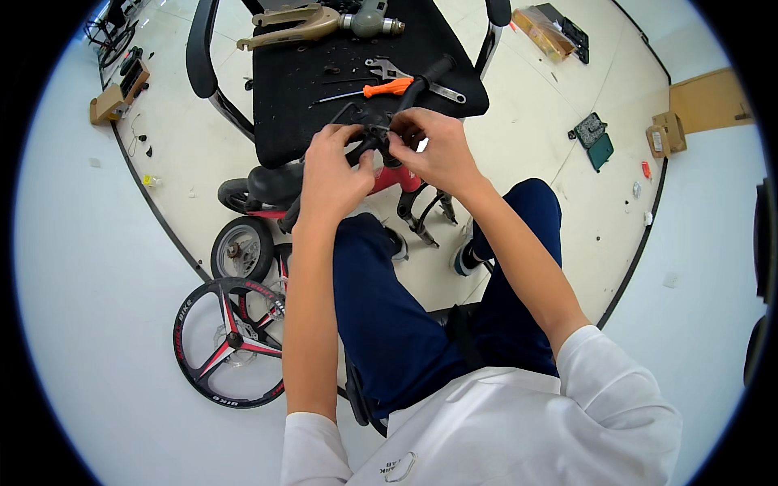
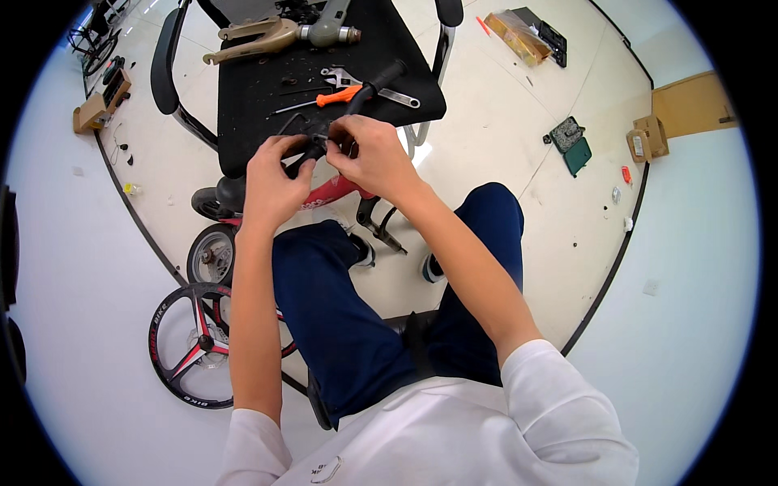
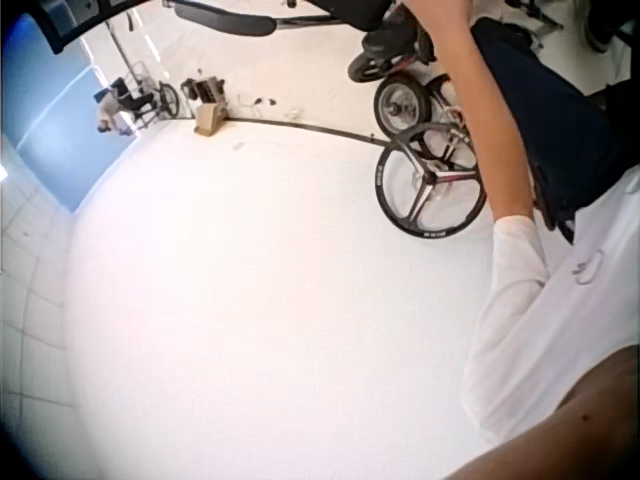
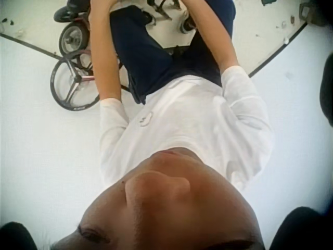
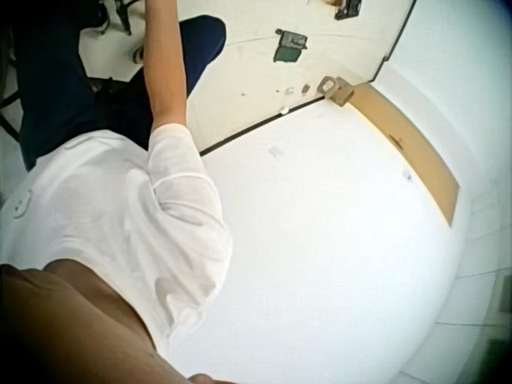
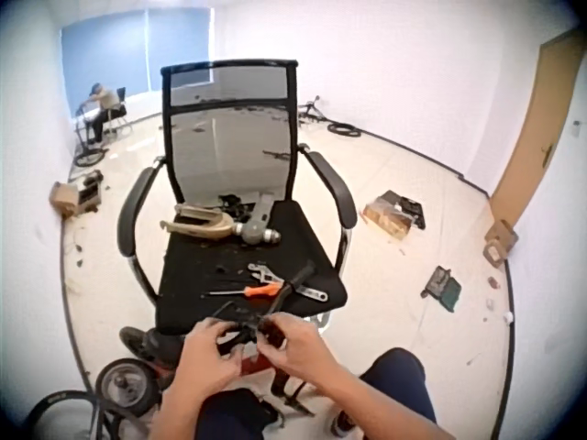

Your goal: The person assembles a bicycle handlebar by inserting a stem into the steerer tube, tightening bolts with an Allen key, and attaching the handlebar with bolts. The person then installs a brake lever and cable onto the handlebar.

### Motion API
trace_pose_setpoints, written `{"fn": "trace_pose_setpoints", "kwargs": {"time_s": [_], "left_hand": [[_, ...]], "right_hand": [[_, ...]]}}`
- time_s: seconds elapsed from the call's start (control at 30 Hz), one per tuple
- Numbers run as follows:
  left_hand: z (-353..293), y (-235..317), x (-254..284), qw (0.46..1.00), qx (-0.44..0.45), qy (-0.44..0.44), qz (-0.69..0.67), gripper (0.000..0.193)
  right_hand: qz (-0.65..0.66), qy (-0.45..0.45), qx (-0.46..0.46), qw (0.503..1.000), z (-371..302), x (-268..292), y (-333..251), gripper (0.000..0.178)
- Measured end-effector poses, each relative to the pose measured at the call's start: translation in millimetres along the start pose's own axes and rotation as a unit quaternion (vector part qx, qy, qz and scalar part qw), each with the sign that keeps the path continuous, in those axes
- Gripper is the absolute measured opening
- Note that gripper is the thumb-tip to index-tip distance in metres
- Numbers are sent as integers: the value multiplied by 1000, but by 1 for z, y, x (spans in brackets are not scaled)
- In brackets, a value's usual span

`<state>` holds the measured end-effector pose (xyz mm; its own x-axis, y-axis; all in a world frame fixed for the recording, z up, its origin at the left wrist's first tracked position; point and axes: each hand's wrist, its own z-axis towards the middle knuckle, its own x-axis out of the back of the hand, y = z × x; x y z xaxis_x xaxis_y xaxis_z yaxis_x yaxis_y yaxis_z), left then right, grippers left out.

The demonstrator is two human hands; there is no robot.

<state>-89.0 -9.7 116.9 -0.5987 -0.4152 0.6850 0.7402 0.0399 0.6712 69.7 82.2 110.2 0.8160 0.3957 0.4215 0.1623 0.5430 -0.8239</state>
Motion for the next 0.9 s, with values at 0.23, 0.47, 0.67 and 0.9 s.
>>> {"fn": "trace_pose_setpoints", "kwargs": {"time_s": [0.23, 0.47, 0.67, 0.9], "left_hand": [[2, -8, -15, 997, 55, 2, -47, 31], [5, -11, -18, 996, 47, 9, -79, 30], [3, -11, -19, 998, 9, 16, -62, 26], [-2, -9, -21, 998, -50, 21, 6, 27]], "right_hand": [[-38, -21, -5, 999, 6, -6, -1, 16], [-63, -30, -6, 998, 7, -9, -5, 15], [-157, -43, 61, 985, 7, -14, 1, 16], [-350, -77, 133, 924, 10, -17, 2, 20]]}}
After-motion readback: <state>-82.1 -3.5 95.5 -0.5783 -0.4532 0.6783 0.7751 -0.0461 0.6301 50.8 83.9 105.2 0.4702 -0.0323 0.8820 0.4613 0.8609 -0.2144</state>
